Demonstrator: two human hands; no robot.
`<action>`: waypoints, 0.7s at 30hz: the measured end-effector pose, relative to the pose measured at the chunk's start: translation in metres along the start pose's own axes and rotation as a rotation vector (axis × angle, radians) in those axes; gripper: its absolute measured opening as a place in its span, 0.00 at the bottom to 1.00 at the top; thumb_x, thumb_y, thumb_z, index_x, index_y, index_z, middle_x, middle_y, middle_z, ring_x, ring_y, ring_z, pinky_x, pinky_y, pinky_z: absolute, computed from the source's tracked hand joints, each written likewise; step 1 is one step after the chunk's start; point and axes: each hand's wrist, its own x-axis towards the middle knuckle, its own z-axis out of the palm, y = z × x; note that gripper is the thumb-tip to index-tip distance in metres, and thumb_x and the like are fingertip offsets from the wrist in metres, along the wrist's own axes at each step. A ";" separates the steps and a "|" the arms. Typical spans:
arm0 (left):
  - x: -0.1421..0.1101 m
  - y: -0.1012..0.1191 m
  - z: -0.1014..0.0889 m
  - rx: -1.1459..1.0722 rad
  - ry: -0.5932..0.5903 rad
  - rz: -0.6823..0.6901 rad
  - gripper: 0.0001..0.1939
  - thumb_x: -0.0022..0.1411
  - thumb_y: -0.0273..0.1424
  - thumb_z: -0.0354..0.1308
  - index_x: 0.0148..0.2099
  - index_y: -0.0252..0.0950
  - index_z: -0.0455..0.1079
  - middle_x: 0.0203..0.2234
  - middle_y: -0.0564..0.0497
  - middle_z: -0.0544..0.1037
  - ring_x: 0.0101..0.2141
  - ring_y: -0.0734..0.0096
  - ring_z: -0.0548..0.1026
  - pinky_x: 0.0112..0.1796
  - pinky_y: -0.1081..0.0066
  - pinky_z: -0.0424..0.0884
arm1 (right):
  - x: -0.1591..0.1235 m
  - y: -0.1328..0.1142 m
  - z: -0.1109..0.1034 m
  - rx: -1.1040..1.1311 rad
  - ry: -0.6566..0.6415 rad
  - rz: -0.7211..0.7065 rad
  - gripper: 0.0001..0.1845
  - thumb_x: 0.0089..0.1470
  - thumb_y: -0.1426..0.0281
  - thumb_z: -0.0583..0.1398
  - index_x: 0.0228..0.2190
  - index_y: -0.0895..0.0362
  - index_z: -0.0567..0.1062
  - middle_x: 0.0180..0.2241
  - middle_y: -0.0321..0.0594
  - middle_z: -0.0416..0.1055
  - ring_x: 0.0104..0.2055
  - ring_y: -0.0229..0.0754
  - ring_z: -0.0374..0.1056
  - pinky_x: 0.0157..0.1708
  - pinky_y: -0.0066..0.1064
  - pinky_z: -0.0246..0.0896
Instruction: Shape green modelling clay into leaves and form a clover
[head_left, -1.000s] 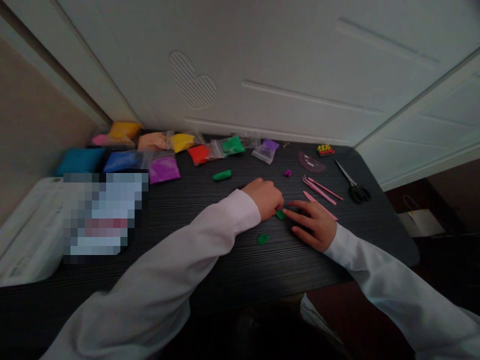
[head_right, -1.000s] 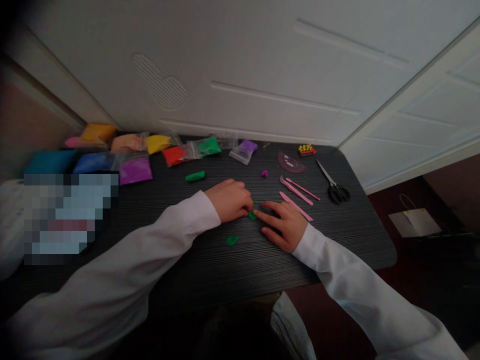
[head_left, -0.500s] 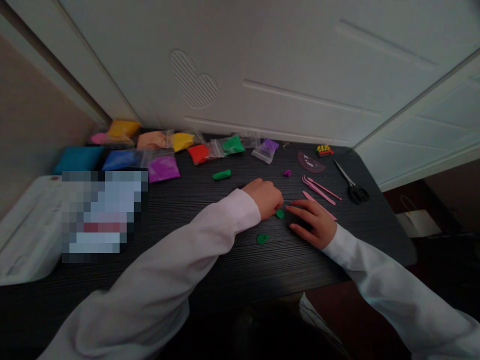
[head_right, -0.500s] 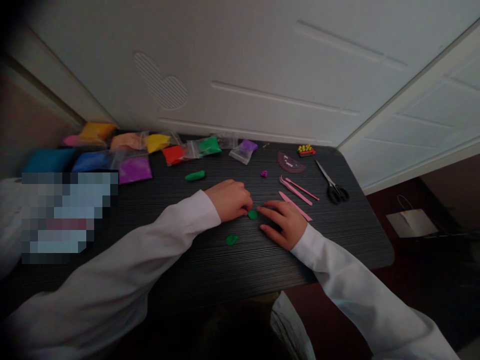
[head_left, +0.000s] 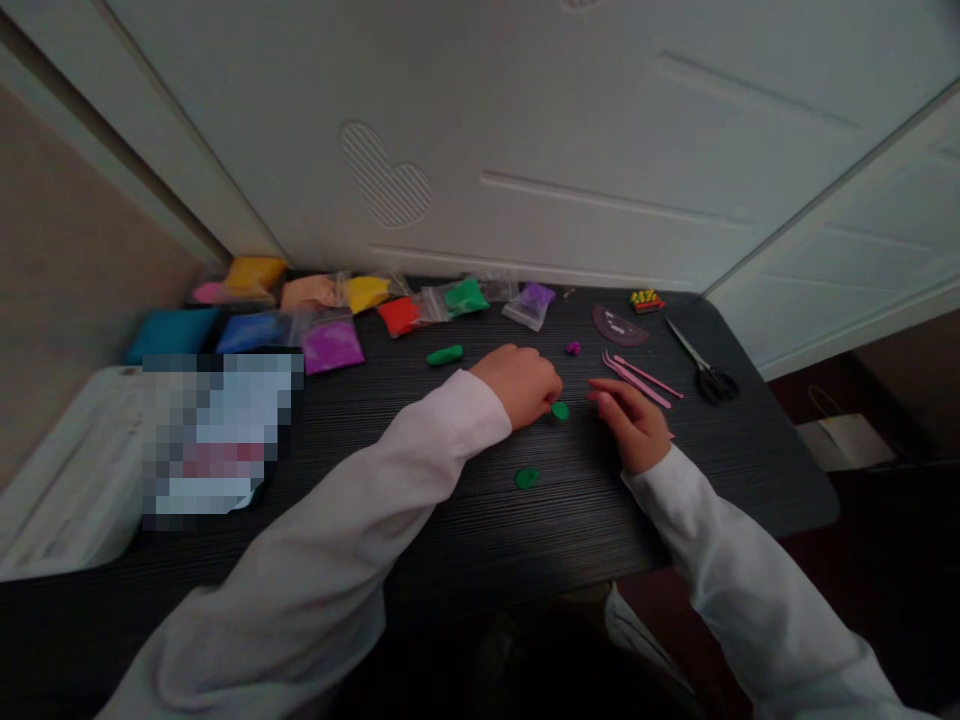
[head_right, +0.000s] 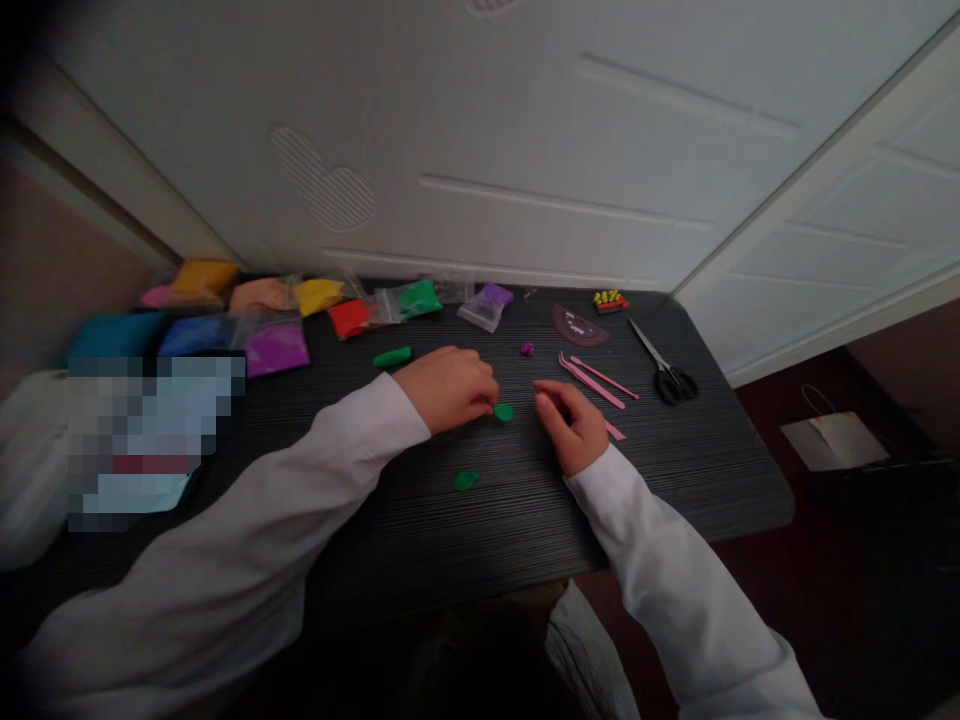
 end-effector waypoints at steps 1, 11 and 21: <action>0.000 0.000 -0.001 0.009 0.010 0.000 0.08 0.52 0.31 0.51 0.29 0.41 0.71 0.27 0.52 0.74 0.33 0.66 0.69 0.32 0.67 0.60 | 0.002 0.000 0.001 0.011 0.009 0.011 0.16 0.55 0.63 0.47 0.42 0.55 0.65 0.34 0.41 0.69 0.31 0.38 0.64 0.31 0.33 0.61; -0.042 0.028 0.008 -0.015 0.154 -0.030 0.10 0.57 0.33 0.48 0.33 0.38 0.70 0.29 0.51 0.72 0.34 0.67 0.66 0.36 0.65 0.59 | -0.003 -0.013 0.001 0.225 -0.329 -0.064 0.17 0.48 0.64 0.56 0.41 0.56 0.67 0.32 0.38 0.71 0.33 0.37 0.67 0.35 0.31 0.63; -0.066 0.055 0.046 -0.184 0.371 -0.204 0.09 0.57 0.32 0.49 0.34 0.37 0.70 0.27 0.51 0.72 0.34 0.69 0.66 0.37 0.66 0.60 | -0.016 -0.023 -0.008 0.001 -0.417 -0.288 0.23 0.42 0.63 0.61 0.41 0.57 0.66 0.34 0.39 0.70 0.38 0.40 0.65 0.40 0.35 0.56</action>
